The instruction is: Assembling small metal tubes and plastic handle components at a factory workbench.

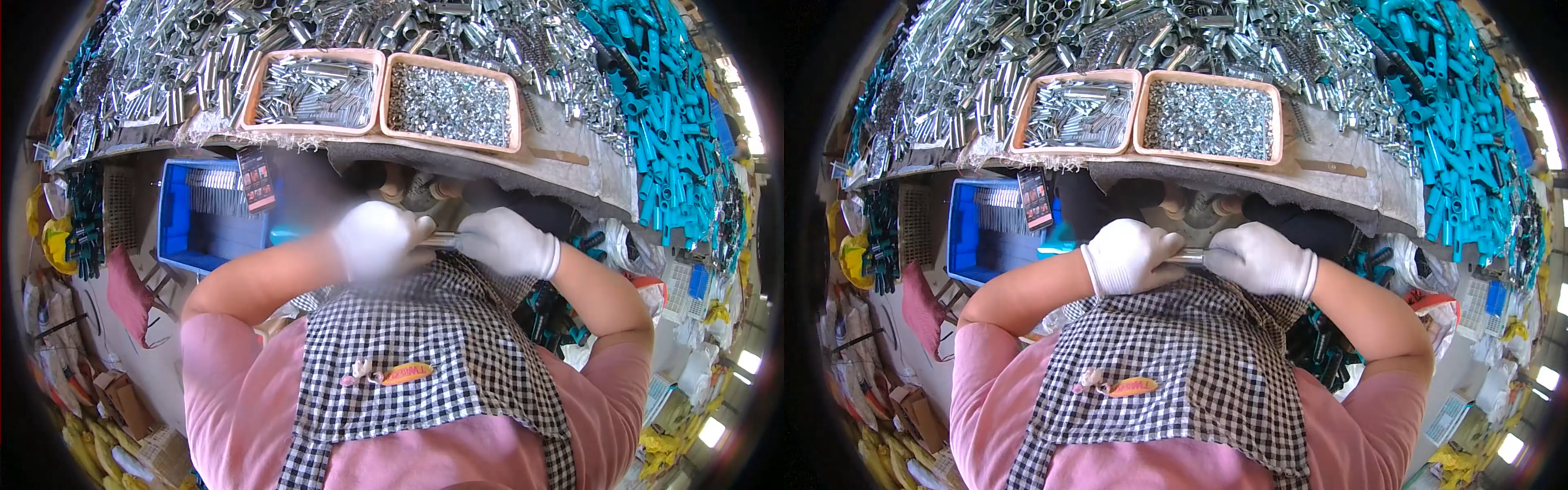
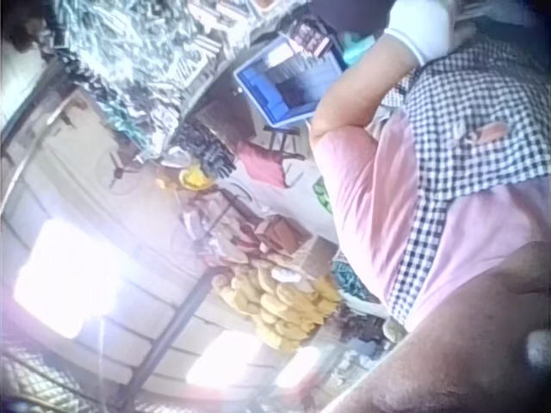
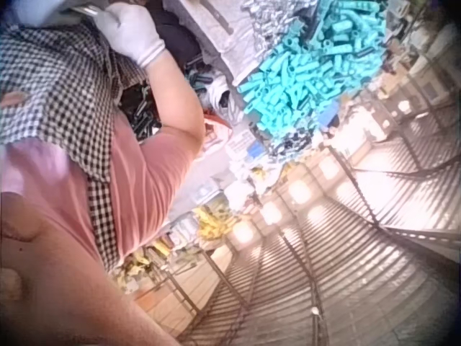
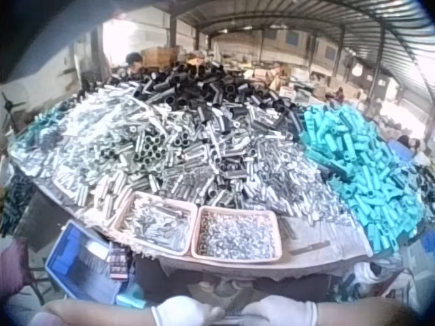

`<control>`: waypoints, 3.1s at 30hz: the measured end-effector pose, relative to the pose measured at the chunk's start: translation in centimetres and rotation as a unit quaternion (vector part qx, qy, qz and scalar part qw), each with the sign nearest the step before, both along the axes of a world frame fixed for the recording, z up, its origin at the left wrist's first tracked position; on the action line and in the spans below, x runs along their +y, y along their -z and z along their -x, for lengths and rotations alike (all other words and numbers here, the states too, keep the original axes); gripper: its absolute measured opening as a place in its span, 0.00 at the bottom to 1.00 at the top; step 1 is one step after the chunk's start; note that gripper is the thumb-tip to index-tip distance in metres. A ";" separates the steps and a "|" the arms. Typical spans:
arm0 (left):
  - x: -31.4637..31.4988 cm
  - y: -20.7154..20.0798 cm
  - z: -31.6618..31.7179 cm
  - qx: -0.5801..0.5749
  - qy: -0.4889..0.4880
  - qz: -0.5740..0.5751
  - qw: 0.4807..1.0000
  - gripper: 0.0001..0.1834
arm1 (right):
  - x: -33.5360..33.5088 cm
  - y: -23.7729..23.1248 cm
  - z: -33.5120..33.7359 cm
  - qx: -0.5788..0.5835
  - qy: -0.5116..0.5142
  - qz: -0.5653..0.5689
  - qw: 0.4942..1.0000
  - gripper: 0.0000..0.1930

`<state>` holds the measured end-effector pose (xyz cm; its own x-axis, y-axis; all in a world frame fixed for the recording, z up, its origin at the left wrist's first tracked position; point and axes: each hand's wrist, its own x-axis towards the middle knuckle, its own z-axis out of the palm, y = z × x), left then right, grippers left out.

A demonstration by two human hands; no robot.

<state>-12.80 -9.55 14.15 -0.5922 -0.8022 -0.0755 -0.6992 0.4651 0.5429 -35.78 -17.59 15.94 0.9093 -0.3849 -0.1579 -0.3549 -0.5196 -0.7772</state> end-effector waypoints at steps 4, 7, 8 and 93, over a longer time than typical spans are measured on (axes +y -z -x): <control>0.2 0.7 0.7 -0.037 0.003 0.131 0.991 0.18 | -0.1 -0.4 0.9 0.167 0.179 -0.509 0.825 0.19; -0.3 0.4 0.7 -0.023 -0.006 0.117 0.993 0.17 | -0.6 -0.8 1.6 0.140 0.174 -0.532 0.817 0.17; -0.3 0.2 0.6 -0.019 -0.005 0.120 0.993 0.17 | -0.8 -1.2 1.6 0.116 0.135 -0.439 0.881 0.15; -1.2 -0.1 0.2 0.322 0.030 -0.180 0.929 0.20 | 0.5 -9.3 -0.8 0.014 -0.081 0.418 0.905 0.15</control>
<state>-13.01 -10.74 14.23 -0.6501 -0.7580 0.0529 -0.1551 0.2005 0.9673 -34.98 -17.08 25.22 0.9647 -0.2425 0.1029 -0.2350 -0.9687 -0.0801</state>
